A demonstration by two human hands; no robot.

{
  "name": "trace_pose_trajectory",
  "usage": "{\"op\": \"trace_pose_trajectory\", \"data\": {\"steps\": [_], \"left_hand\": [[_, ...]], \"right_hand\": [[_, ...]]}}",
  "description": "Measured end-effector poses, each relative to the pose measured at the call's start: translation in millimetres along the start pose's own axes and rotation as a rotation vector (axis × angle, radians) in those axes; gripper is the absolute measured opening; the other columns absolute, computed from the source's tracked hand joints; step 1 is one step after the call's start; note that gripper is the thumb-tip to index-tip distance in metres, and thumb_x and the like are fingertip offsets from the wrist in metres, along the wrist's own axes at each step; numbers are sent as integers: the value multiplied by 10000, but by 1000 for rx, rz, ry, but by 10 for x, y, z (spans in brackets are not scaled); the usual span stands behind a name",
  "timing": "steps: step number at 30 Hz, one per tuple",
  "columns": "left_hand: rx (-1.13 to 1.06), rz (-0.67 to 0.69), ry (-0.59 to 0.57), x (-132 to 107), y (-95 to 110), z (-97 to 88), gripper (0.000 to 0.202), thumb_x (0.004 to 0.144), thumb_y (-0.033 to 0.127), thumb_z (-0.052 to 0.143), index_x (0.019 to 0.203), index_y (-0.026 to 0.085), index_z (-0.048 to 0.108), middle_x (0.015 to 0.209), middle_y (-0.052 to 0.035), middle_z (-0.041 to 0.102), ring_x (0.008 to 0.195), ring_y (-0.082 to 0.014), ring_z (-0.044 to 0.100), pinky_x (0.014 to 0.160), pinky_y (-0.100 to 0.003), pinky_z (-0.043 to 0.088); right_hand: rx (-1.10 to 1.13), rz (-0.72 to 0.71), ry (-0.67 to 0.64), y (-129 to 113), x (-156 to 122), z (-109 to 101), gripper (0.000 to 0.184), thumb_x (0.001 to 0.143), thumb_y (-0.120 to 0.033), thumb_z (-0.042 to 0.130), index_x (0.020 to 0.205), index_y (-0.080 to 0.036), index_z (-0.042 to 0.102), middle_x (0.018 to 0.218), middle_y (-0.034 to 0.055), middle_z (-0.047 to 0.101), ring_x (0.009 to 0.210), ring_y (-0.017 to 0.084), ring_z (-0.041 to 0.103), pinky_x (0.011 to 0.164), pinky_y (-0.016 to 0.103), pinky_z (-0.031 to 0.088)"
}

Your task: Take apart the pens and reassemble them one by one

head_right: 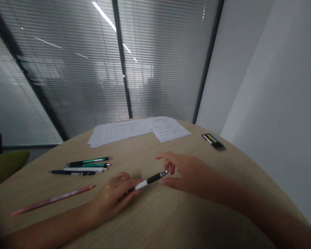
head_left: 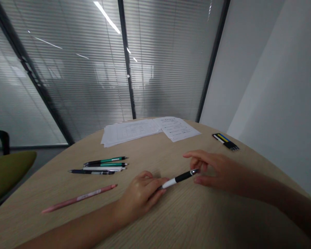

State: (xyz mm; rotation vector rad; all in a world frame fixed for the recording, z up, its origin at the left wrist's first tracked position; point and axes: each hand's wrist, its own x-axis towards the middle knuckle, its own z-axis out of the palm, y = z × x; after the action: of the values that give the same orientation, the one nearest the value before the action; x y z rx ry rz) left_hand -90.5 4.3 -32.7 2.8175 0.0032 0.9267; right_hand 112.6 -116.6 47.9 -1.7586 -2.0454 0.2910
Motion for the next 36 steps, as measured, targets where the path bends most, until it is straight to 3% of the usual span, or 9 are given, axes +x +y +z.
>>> {"op": "trace_pose_trajectory", "data": {"steps": [5, 10, 16, 18, 21, 23, 27, 30, 36], "left_hand": [[-6, 6, 6, -8, 3, -5, 226, 837, 130, 435, 1056, 159, 481, 786, -41, 669, 620, -134, 612, 654, -305, 443], [-4, 5, 8, -2, 7, -18, 224, 838, 136, 428, 1051, 159, 494, 771, -38, 669, 625, -139, 614, 646, -303, 448], [18, 21, 3, -15, -2, 2, 233, 845, 149, 425, 1068, 169, 488, 755, -31, 670, 592, -133, 611, 652, -310, 446], [24, 16, 7, -14, 1, 0, 227, 847, 150, 416, 1060, 162, 494, 751, -34, 670, 593, -134, 609, 647, -306, 448], [23, 7, 12, -2, 5, -8, 215, 848, 149, 407, 1042, 145, 499, 757, -45, 669, 601, -141, 605, 635, -308, 450], [19, -7, 11, 6, 5, -11, 212, 847, 147, 405, 1038, 141, 499, 771, -50, 667, 610, -145, 602, 635, -309, 450], [6, -2, 3, 11, 8, -7, 216, 848, 149, 402, 1040, 145, 502, 745, -42, 661, 598, -138, 601, 638, -300, 450], [16, 1, 1, 8, 12, -4, 216, 853, 161, 400, 1039, 148, 509, 714, -38, 659, 593, -137, 603, 633, -294, 451], [26, 30, 10, 4, 11, -3, 221, 852, 158, 404, 1050, 153, 503, 727, -43, 663, 596, -143, 600, 631, -309, 458]], "right_hand": [[-27, -50, -3, -46, 0, -64, 159, 728, -100, 493, 843, -176, 573, 777, 10, 611, 673, 113, 547, 629, 234, 421], [-126, -84, 6, -67, -2, -47, 82, 760, -159, 508, 763, -168, 589, 687, 2, 608, 639, 115, 555, 578, 221, 396], [-437, -113, 3, -42, 1, 35, 338, 835, -269, 399, 566, -151, 566, 523, 24, 575, 495, 135, 527, 471, 243, 327], [-446, -121, 6, -21, -10, 24, 341, 840, -292, 387, 597, -156, 584, 547, 30, 593, 508, 141, 539, 481, 250, 335], [-306, -121, 14, 2, -30, -30, 169, 790, -272, 481, 869, -187, 605, 723, 21, 648, 609, 136, 572, 545, 239, 384], [-233, -107, 10, 1, -36, -61, 234, 753, -208, 521, 983, -209, 565, 807, 11, 653, 647, 127, 578, 580, 233, 403], [-227, -80, -23, -25, -29, -61, 168, 769, -123, 461, 827, -206, 595, 713, -6, 641, 637, 122, 577, 576, 225, 400], [-282, -99, -16, -30, -16, -26, 137, 789, -174, 462, 774, -197, 596, 655, -7, 630, 605, 124, 572, 539, 220, 378], [-436, -166, -20, 16, -16, 9, 302, 842, -257, 376, 650, -179, 596, 590, 19, 629, 531, 139, 566, 500, 244, 342]]}}
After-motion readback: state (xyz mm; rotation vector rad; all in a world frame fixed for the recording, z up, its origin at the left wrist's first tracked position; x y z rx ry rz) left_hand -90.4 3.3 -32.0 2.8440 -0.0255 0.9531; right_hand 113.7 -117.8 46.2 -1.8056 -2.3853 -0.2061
